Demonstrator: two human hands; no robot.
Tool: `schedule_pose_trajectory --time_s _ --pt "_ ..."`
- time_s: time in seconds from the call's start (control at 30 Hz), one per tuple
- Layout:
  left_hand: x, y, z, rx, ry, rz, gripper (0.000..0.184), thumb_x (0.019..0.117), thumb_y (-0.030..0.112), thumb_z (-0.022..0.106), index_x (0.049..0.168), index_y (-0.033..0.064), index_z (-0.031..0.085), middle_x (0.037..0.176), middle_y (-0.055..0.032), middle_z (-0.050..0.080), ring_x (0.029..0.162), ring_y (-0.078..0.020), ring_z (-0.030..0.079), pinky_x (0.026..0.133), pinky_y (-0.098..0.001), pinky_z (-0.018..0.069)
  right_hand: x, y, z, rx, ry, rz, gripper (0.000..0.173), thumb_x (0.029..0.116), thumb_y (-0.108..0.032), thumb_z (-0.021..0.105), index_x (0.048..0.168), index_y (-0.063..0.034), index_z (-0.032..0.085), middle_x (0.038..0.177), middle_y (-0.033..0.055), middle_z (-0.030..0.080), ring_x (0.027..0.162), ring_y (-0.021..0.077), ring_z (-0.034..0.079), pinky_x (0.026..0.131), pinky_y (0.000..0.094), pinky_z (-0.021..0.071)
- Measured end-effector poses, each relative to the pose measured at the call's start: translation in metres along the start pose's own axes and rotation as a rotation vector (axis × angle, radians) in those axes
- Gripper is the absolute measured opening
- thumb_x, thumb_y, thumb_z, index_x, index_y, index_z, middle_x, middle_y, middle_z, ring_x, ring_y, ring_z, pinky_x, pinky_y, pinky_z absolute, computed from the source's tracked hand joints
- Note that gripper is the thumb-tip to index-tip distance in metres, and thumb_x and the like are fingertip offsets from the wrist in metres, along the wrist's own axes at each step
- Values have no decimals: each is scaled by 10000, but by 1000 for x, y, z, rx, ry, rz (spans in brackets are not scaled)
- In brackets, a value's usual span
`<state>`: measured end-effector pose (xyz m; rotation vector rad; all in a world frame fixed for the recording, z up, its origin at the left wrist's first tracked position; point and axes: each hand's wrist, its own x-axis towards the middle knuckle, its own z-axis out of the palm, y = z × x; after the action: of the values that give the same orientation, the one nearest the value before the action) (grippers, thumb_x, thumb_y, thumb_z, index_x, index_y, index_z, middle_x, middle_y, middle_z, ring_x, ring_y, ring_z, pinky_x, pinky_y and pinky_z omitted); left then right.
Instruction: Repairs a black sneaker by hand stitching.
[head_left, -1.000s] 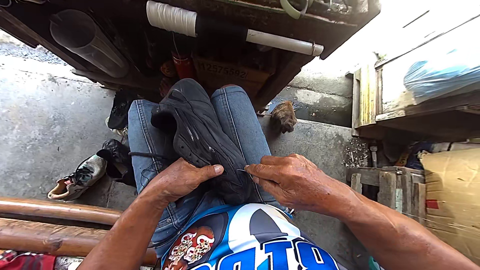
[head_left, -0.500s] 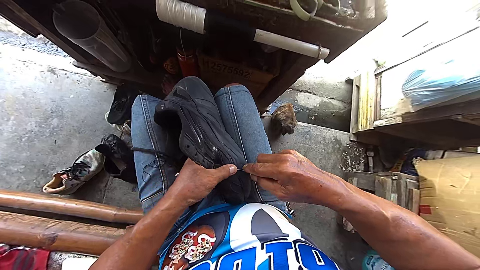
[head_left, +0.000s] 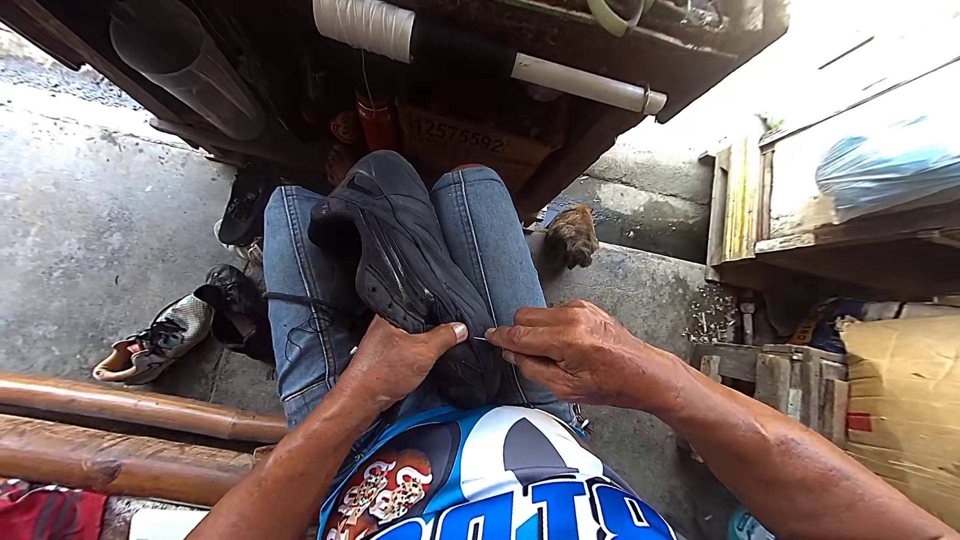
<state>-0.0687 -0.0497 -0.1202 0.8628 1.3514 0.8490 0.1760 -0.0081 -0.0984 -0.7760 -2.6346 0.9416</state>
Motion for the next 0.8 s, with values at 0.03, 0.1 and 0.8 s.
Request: schedule_pose_trajectory --time_s 0.03,0.1,0.8 --pt "-1 3 -1 -19 -16 -18 296 816 9 817 1083 42 693 971 -64 759 934 -135 738 871 -300 622 1 -3 -1 -40 -11 5 290 1009 -178 521 1152 -106 763 752 32 619 630 138 584 535 306 453" --pt "-2 9 -3 -43 -55 -41 274 838 8 796 1088 35 687 976 -70 756 938 -136 737 872 -297 620 3 -9 -4 -95 -37 33 292 1005 -188 510 1134 -116 762 744 35 612 620 155 586 522 325 450" --pt "-2 12 -14 -92 -216 -8 215 901 67 734 1107 35 683 1011 -67 748 975 -131 721 911 -303 601 25 -25 -2 -245 -125 94 166 964 -180 523 897 -112 659 706 44 565 595 217 595 483 386 440"
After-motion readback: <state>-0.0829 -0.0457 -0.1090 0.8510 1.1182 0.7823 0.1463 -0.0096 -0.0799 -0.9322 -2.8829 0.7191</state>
